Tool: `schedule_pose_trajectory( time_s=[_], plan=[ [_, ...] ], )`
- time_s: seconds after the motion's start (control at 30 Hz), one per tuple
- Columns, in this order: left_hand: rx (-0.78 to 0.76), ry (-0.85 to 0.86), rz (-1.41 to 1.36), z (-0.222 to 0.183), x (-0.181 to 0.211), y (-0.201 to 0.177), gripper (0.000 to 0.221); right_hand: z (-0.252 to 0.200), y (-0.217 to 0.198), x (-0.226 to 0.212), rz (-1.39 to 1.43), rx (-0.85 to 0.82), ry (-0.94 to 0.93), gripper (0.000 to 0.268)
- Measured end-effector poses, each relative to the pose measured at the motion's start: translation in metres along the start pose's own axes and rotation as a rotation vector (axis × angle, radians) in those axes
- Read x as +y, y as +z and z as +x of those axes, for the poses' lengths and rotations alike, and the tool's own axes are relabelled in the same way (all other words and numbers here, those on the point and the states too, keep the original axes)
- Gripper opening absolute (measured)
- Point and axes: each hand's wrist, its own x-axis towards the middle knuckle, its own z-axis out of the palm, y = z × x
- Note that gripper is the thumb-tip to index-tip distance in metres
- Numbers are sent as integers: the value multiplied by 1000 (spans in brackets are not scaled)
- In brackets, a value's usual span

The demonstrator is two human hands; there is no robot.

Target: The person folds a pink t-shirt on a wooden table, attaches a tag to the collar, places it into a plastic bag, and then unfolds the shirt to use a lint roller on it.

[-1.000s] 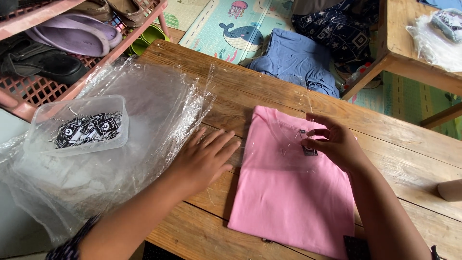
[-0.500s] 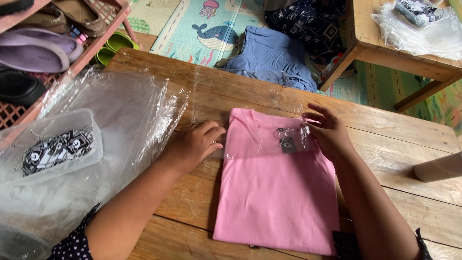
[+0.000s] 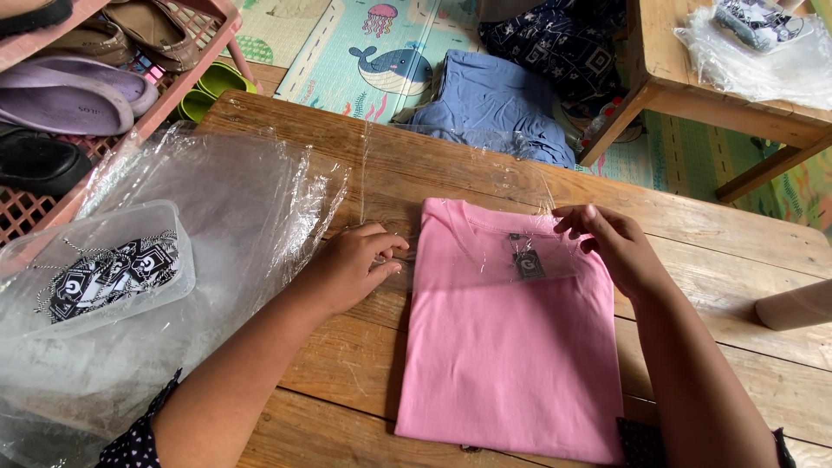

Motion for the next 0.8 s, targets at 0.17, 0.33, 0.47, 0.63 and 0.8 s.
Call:
schedule_pose_trajectory(
  time_s=[0.17,0.33,0.47,0.63,0.8],
  plan=[
    [-93,-327,-451,0,7,-17,50,-5,-10,11,-106,-146,-60,44],
    [-151,-489,-501,0,21,-30,41,0,-32,18,-94,-170,-25,28],
    [-164,-521,-357,2,28,-36,20,-3,-52,19,-46,-188,-25,24],
    [-172,-397,-360,0,28,-35,22,-12,-65,14,-236,-278,-116,14],
    [-263,-217,-186,-4,11,-17,60,-14,-80,27,-299,-426,-72,14]
  ],
)
